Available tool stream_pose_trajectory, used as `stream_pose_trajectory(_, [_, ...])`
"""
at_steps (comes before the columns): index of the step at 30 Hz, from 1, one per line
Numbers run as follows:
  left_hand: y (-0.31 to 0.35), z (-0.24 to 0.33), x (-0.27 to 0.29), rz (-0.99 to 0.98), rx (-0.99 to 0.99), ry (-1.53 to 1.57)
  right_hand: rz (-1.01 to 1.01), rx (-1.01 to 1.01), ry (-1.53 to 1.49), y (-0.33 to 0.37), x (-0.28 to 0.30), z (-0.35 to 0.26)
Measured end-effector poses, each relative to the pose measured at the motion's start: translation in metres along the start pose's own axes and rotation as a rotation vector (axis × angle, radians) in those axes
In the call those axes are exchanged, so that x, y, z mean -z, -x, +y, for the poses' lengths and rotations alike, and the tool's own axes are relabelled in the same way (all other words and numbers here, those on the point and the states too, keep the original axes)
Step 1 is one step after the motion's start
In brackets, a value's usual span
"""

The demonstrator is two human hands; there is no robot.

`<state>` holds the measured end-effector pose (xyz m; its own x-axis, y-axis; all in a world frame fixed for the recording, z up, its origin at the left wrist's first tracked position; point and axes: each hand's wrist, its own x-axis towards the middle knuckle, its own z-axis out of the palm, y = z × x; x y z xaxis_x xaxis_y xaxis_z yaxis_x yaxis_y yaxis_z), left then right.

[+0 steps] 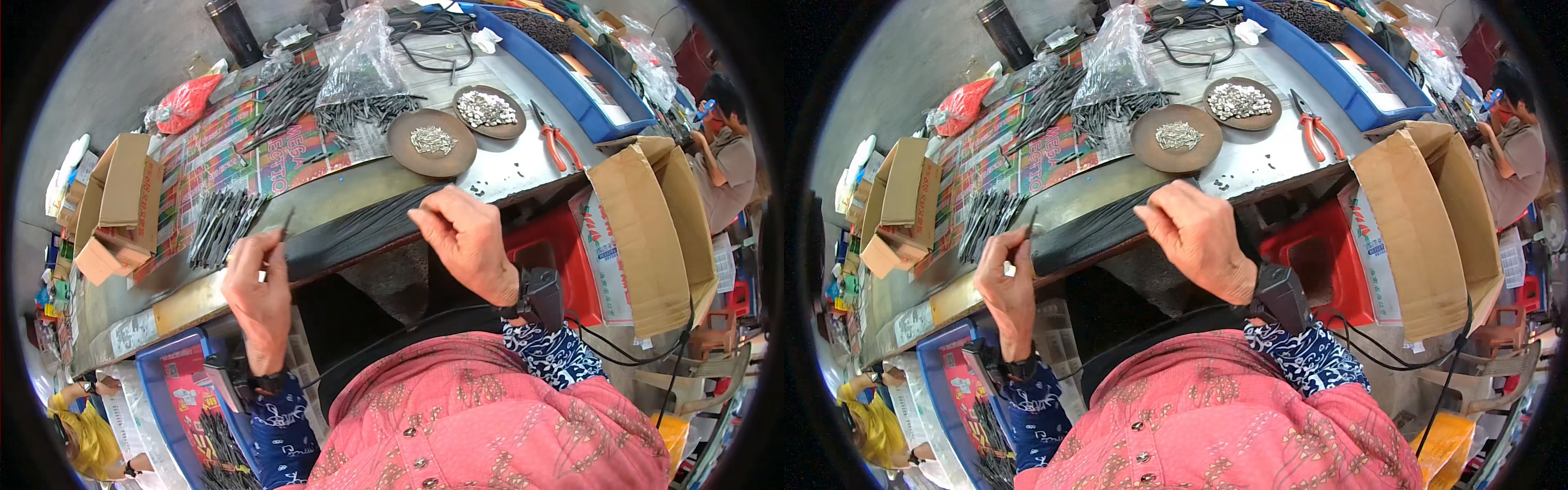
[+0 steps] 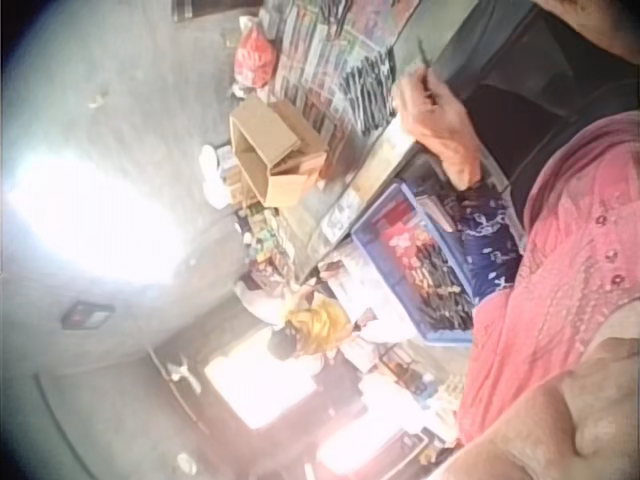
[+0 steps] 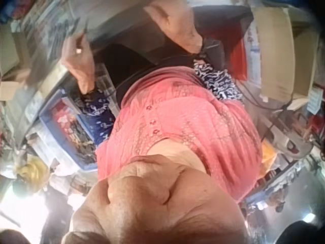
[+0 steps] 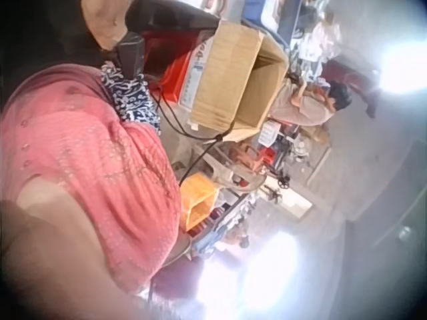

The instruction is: The person repeatedly picks a black wire and a small metal connector, slides the connector onto the wire, and places the assembled unit on the table. The process is repeated continuously with components taken from piles on the workbench.

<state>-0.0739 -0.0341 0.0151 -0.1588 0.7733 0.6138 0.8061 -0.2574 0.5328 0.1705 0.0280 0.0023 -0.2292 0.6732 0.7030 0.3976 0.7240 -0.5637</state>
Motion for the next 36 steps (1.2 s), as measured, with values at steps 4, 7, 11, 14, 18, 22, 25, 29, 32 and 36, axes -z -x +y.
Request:
stream_pose_trajectory(4, [-0.011,-0.031,0.006,-0.006,-0.039,-0.171,0.019,-0.041,0.172,-0.007,0.016,0.021])
stream_pose_trajectory(7, [-0.013,-0.045,0.008,-0.014,-0.105,-0.270,0.048,0.024,0.369,-0.013,0.024,0.037])
stream_pose_trajectory(11, [-0.016,-0.053,0.009,-0.038,-0.123,-0.342,0.004,0.048,0.491,-0.017,0.026,0.054])
stream_pose_trajectory(14, [-0.017,-0.054,0.009,-0.057,-0.119,-0.341,-0.018,0.072,0.526,-0.018,0.023,0.061])
stream_pose_trajectory(18, [-0.019,-0.056,0.008,-0.063,-0.145,-0.391,-0.054,0.051,0.521,-0.016,0.021,0.063])
stream_pose_trajectory(22, [-0.020,-0.058,0.005,-0.048,-0.156,-0.413,-0.078,0.061,0.537,-0.016,0.022,0.063])
stream_pose_trajectory(25, [-0.023,-0.056,0.005,-0.053,-0.143,-0.441,-0.109,0.067,0.547,-0.019,0.023,0.061])
stream_pose_trajectory(29, [-0.029,-0.046,-0.004,-0.033,-0.157,-0.398,-0.137,0.097,0.585,-0.023,0.024,0.057])
stream_pose_trajectory(32, [-0.037,-0.038,-0.013,-0.045,-0.155,-0.345,-0.175,0.089,0.595,-0.025,0.025,0.053])
stream_pose_trajectory(36, [-0.052,-0.033,-0.025,-0.072,-0.188,-0.358,-0.212,0.089,0.573,-0.024,0.026,0.050])
